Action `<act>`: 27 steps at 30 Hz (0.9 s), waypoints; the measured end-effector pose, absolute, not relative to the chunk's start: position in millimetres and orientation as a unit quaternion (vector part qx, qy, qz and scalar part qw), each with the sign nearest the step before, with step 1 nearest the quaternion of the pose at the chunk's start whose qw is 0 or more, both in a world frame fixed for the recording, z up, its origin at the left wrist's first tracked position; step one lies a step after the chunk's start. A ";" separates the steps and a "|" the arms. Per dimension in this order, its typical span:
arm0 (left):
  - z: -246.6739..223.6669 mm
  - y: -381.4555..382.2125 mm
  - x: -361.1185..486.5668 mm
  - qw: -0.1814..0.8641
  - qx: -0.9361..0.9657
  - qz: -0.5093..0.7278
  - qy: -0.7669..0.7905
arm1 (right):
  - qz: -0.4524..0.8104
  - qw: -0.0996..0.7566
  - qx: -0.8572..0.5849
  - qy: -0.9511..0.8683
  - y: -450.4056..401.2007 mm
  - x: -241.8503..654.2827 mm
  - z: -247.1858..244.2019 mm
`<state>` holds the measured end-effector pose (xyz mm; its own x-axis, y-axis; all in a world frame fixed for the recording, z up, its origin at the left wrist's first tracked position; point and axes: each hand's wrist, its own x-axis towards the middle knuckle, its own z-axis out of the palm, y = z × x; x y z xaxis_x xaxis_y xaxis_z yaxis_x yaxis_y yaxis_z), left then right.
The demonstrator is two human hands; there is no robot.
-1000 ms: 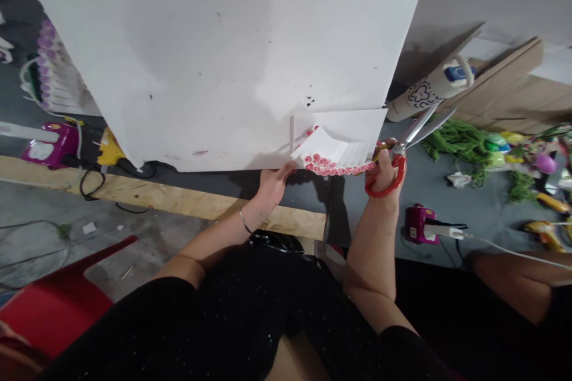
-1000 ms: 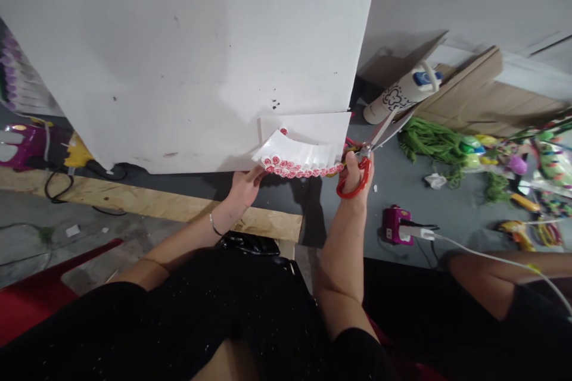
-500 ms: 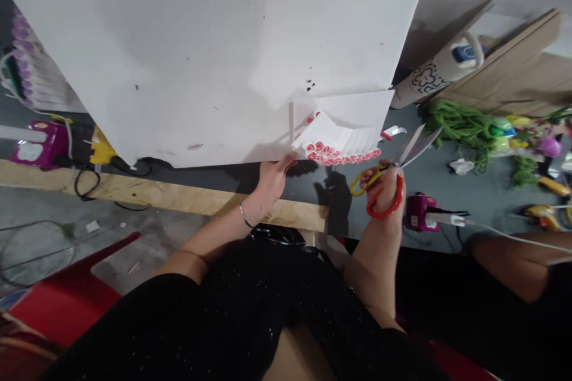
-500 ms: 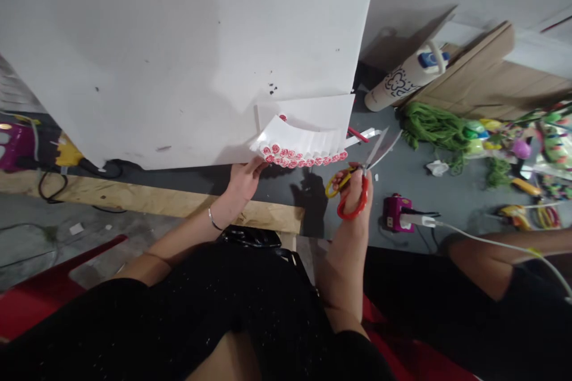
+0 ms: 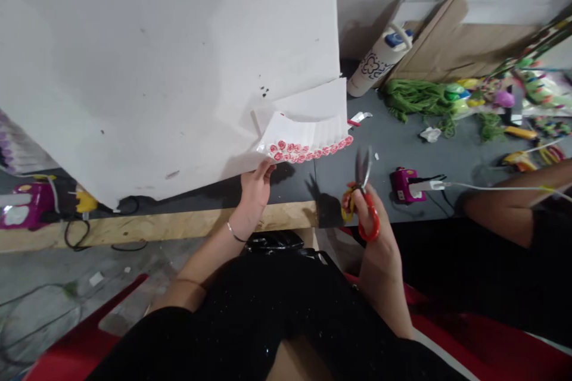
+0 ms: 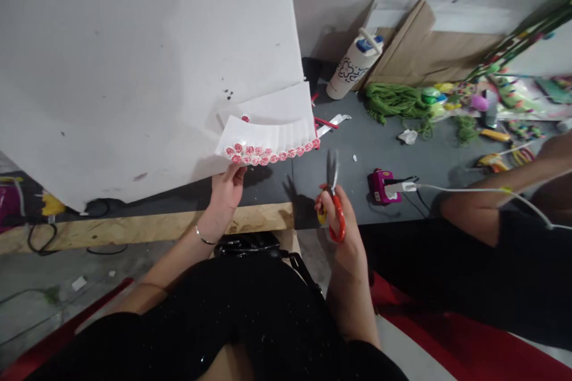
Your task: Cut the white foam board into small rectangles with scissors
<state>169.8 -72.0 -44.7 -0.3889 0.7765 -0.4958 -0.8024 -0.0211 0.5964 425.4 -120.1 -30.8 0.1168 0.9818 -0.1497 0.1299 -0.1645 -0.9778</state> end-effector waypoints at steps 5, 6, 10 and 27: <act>-60.9 -77.1 157.0 0.543 0.013 0.713 0.443 | 0.401 0.597 -0.559 -0.412 -34.1 416.7 -36.5; -64.3 -78.6 154.6 0.542 0.015 0.715 0.442 | 0.403 0.609 -0.539 -0.419 -16.4 411.3 -33.8; -74.3 -83.3 146.9 0.545 0.005 0.716 0.436 | 0.464 0.597 -0.465 -0.460 38.9 381.5 -21.5; -83.6 -85.7 140.2 0.548 0.003 0.728 0.412 | 0.464 0.556 -0.441 -0.530 65.9 352.5 -16.2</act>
<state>140.2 -85.7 -83.6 -0.3992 0.8003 -0.4475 -0.7961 -0.0604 0.6021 352.5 65.9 -16.2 0.0075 0.9834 0.1815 -0.0483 0.1816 -0.9822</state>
